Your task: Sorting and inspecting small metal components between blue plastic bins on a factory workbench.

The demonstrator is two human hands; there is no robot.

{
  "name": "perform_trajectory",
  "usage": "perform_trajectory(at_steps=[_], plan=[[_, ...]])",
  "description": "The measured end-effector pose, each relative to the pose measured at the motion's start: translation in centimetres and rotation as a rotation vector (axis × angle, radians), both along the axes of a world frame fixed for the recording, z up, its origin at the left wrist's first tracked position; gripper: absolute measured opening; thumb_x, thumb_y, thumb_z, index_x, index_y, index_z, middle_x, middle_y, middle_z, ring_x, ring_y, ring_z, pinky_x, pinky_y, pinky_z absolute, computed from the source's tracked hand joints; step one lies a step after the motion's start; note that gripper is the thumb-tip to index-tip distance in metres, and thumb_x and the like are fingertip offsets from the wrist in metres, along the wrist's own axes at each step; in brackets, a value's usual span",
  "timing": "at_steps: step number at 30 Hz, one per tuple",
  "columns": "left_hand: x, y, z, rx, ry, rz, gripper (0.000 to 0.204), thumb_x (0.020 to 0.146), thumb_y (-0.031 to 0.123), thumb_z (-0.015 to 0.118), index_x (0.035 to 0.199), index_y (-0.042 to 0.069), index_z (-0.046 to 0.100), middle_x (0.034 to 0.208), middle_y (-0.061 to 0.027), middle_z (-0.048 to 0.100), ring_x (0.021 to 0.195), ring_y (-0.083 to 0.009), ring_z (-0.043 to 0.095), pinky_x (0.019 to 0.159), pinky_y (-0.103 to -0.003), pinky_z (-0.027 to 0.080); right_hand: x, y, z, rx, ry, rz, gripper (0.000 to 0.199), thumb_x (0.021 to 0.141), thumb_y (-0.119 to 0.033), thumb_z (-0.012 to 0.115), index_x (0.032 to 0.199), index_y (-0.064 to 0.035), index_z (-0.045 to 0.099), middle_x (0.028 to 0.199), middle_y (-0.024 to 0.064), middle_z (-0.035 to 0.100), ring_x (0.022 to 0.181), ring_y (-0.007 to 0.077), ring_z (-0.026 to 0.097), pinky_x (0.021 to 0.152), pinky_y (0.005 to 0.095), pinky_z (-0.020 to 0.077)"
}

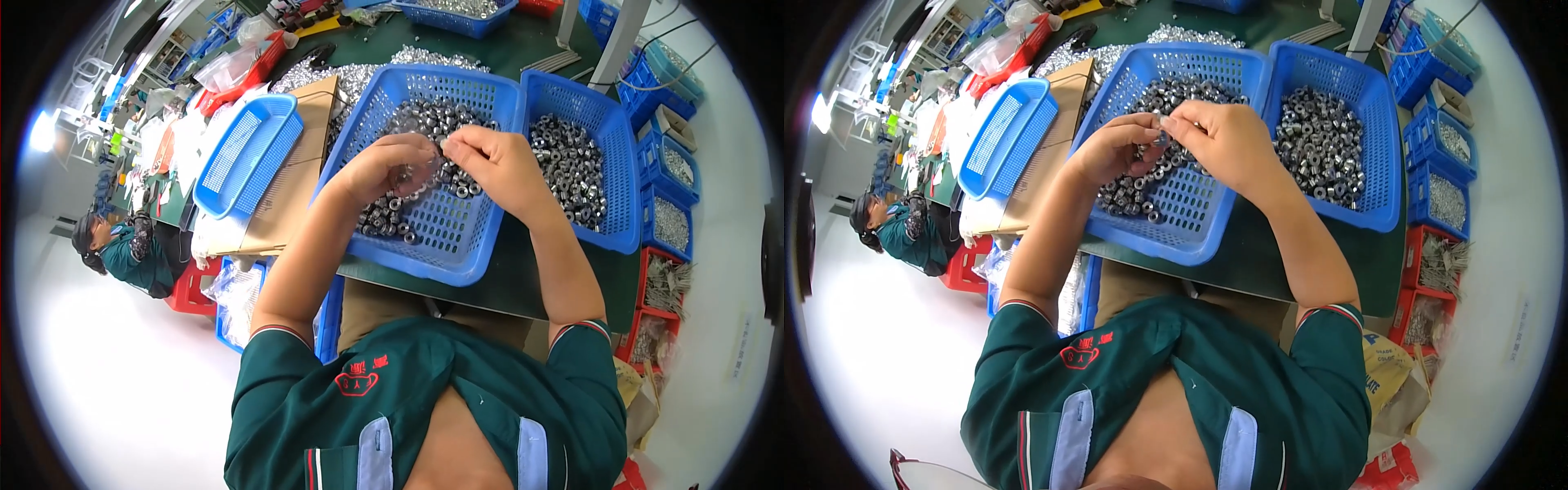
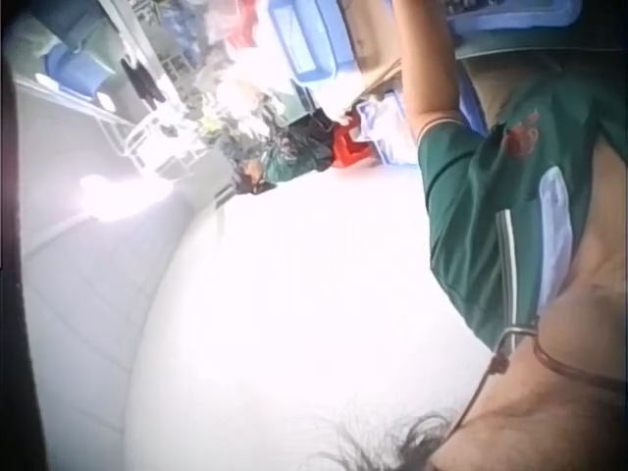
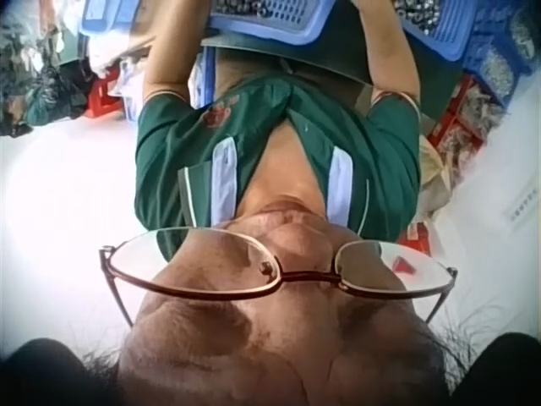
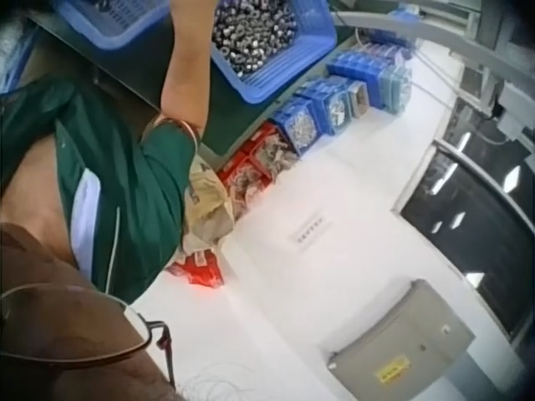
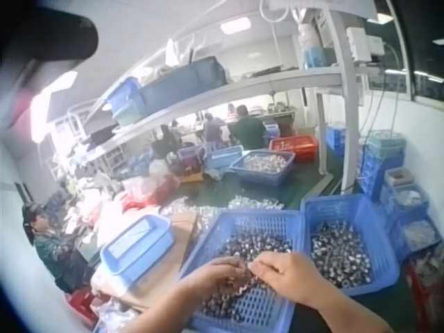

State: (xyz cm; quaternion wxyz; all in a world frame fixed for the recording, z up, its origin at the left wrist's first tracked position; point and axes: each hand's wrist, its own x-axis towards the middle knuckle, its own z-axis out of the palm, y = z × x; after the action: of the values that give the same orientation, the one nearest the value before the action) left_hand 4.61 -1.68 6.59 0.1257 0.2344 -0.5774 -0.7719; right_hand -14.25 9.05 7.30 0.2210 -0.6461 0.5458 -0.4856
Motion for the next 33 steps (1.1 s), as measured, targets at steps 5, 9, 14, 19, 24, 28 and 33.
perform_trajectory(at_steps=[5, 9, 14, 19, 24, 28, 33], plan=[[0.1, 0.1, 0.0, 0.102, 0.079, 0.072, 0.018, 0.090, 0.021, 0.053, 0.096, 0.004, 0.056, 0.071, -0.0066, 0.053, 0.054, -0.0131, 0.046, 0.044, -0.023, 0.033, 0.6, 0.4, 0.5, 0.156, 0.088, -0.017, 0.018, 0.088, -0.021, 0.064, 0.088, -0.0023, 0.066, 0.061, 0.0057, 0.057, 0.055, 0.0099, 0.050, 0.053, 0.0263, 0.0410], [0.1, 0.3, 0.4, 0.095, 0.049, 0.111, 0.015, 0.089, 0.018, 0.056, 0.096, 0.004, 0.057, 0.076, -0.0080, 0.058, 0.055, -0.0121, 0.049, 0.045, -0.022, 0.033, 0.8, -0.1, -0.1, 0.126, 0.147, -0.013, 0.017, 0.088, -0.020, 0.063, 0.088, -0.0029, 0.066, 0.062, 0.0078, 0.058, 0.055, 0.0105, 0.051, 0.053, 0.0278, 0.0413], [0.1, -0.1, -0.1, 0.117, 0.081, 0.125, 0.014, 0.085, 0.013, 0.065, 0.094, 0.004, 0.058, 0.078, -0.0071, 0.063, 0.058, -0.0112, 0.051, 0.047, -0.023, 0.032, 1.2, -0.4, -0.8, -0.008, 0.236, -0.026, 0.018, 0.089, -0.019, 0.059, 0.084, -0.0018, 0.061, 0.065, 0.0127, 0.061, 0.056, 0.0255, 0.059, 0.052, 0.0343, 0.0425], [0.0, -0.5, -1.0, 0.098, 0.127, 0.116, 0.011, 0.090, 0.014, 0.063, 0.094, 0.005, 0.058, 0.079, -0.0086, 0.063, 0.056, -0.0096, 0.048, 0.045, -0.020, 0.033, 2.3, -0.3, -1.1, -0.165, 0.434, -0.135, 0.013, 0.086, -0.017, 0.060, 0.081, -0.0046, 0.059, 0.067, 0.0122, 0.061, 0.062, 0.0310, 0.060, 0.053, 0.0391, 0.0441], [0.9, -1.2, -1.1, 0.237, 0.168, 0.056, 0.015, 0.089, 0.016, 0.065, 0.091, 0.002, 0.058, 0.078, -0.0088, 0.063, 0.056, -0.0100, 0.048, 0.047, -0.022, 0.034, 2.7, -0.8, -1.8, -0.341, 0.619, -0.227, 0.007, 0.083, -0.015, 0.062, 0.080, -0.0087, 0.059, 0.068, 0.0115, 0.061, 0.063, 0.0305, 0.061, 0.054, 0.0412, 0.0459], [0.5, -1.0, -0.7, 0.164, 0.134, 0.067, 0.014, 0.089, 0.015, 0.064, 0.090, 0.002, 0.059, 0.077, -0.0084, 0.062, 0.056, -0.0095, 0.047, 0.047, -0.021, 0.034, 1.9, -1.0, -1.6, -0.180, 0.403, -0.116, 0.013, 0.086, -0.017, 0.061, 0.078, -0.0062, 0.058, 0.067, 0.0128, 0.061, 0.061, 0.0313, 0.060, 0.053, 0.0404, 0.0446], [-0.2, -0.7, -0.5, 0.027, 0.116, 0.072, 0.013, 0.090, 0.012, 0.063, 0.097, 0.003, 0.057, 0.078, -0.0081, 0.064, 0.056, -0.0086, 0.049, 0.048, -0.020, 0.034, 1.2, -1.0, -1.5, 0.084, 0.034, -0.012, 0.026, 0.088, -0.029, 0.057, 0.076, -0.0076, 0.065, 0.068, 0.0148, 0.063, 0.064, 0.0344, 0.062, 0.058, 0.0433, 0.0469]])
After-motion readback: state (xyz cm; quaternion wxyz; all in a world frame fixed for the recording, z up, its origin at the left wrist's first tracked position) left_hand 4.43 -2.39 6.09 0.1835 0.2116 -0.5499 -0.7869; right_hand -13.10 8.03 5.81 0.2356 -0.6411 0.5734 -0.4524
